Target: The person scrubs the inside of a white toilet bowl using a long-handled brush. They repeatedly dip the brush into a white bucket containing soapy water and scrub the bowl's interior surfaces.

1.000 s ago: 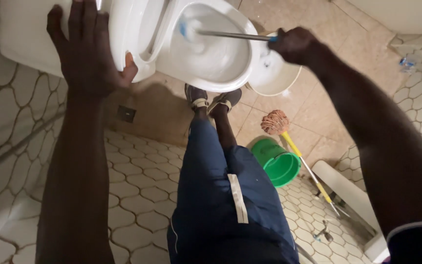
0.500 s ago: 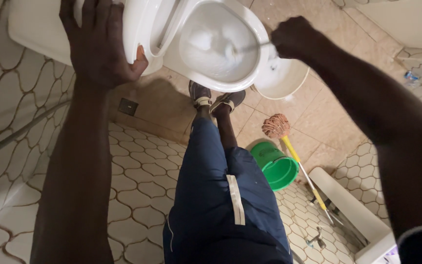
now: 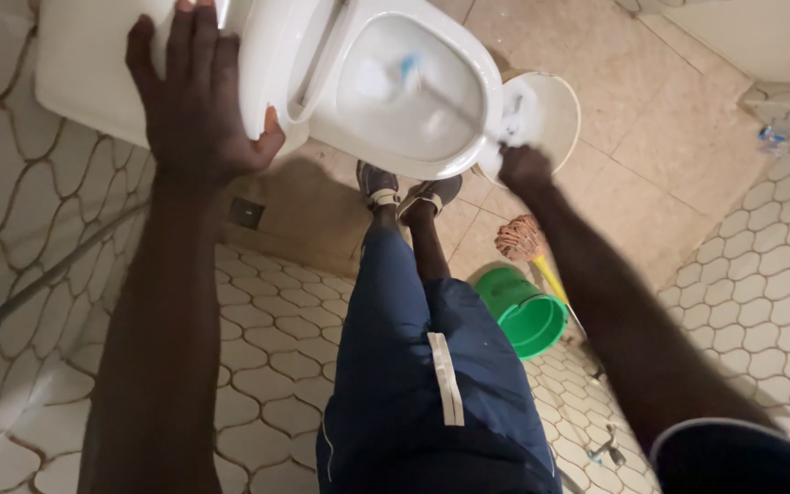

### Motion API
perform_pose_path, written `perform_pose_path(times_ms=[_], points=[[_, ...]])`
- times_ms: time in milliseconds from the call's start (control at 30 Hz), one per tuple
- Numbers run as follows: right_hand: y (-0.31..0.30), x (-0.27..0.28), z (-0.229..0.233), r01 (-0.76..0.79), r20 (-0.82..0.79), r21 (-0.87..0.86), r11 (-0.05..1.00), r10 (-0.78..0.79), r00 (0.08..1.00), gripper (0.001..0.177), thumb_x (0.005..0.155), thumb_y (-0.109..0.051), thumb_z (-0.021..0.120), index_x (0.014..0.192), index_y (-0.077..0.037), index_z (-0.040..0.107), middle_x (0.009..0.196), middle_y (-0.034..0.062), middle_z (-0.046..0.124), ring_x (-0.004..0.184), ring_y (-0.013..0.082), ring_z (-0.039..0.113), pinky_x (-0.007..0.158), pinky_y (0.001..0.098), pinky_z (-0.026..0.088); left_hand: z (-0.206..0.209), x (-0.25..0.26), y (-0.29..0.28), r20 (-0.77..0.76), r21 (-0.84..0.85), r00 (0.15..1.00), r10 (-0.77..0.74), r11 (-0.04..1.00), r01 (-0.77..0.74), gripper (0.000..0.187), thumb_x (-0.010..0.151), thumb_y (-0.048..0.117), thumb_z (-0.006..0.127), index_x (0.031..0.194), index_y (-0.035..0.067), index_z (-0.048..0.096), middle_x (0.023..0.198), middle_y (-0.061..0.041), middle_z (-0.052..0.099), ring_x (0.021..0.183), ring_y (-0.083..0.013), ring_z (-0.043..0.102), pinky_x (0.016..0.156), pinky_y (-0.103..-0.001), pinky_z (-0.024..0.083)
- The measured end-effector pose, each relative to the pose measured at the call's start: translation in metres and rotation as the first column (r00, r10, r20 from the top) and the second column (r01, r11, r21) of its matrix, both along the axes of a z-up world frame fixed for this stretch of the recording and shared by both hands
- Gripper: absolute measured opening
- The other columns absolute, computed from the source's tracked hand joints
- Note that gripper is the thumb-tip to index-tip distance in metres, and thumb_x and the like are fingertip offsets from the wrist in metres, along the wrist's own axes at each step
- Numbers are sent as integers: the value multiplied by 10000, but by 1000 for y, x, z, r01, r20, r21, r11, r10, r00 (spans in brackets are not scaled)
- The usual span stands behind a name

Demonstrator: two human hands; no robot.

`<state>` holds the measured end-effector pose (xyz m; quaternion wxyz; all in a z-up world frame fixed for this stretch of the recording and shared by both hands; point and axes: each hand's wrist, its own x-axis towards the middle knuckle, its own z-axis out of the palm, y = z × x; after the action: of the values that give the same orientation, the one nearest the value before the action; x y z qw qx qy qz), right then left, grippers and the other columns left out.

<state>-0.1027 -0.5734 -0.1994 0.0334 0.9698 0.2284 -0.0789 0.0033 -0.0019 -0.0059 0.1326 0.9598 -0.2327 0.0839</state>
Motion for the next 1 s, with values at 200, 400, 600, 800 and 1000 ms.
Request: perform_pose_path(times_ms=[200, 400, 600, 800, 1000], points=[[109, -94, -5, 744, -778, 146, 653, -389, 494, 157, 920, -163, 719, 903, -14, 762, 725, 106, 709, 647, 211, 653, 595, 387, 529, -3, -7, 9, -14, -17, 1000, 0, 1000, 0, 655, 835, 319, 663, 1318, -120, 607, 1583, -306, 447, 1533, -405, 376, 1246, -685, 208], [262, -71, 52, 891, -698, 353, 285, -553, 454, 272, 920, -190, 685, 1119, -23, 764, 796, 155, 713, 707, 232, 690, 670, 394, 524, -5, -10, 5, -19, -23, 1000, 7, 1000, -7, 592, 864, 288, 622, 1310, -95, 551, 1608, -292, 449, 1524, -417, 398, 1249, -657, 217], [277, 10, 78, 827, -656, 539, -159, -695, 294, 332, 1039, -312, 629, 1150, -11, 716, 781, 64, 677, 666, 104, 589, 598, 288, 490, -3, -1, 1, 9, 9, 1000, 6, 1000, -6, 649, 1018, 408, 577, 1397, -118, 561, 1579, -308, 465, 1551, -438, 400, 1247, -680, 231], [259, 26, 65, 645, -741, 631, -431, -581, 336, 357, 1007, -274, 695, 1179, 38, 678, 745, 18, 586, 625, 97, 540, 541, 266, 458, 8, -1, -3, -11, 6, 1000, 18, 1000, -18, 715, 1002, 463, 528, 1436, -102, 580, 1648, -302, 459, 1563, -431, 386, 1263, -661, 225], [233, 45, 23, 629, -759, 616, -475, -571, 312, 424, 1042, -356, 657, 951, 52, 582, 754, 94, 630, 642, 157, 646, 575, 303, 587, 9, -1, -8, 1, -20, 999, 43, 999, -43, 653, 1029, 429, 525, 1417, -92, 592, 1582, -317, 521, 1517, -458, 445, 1242, -658, 242]])
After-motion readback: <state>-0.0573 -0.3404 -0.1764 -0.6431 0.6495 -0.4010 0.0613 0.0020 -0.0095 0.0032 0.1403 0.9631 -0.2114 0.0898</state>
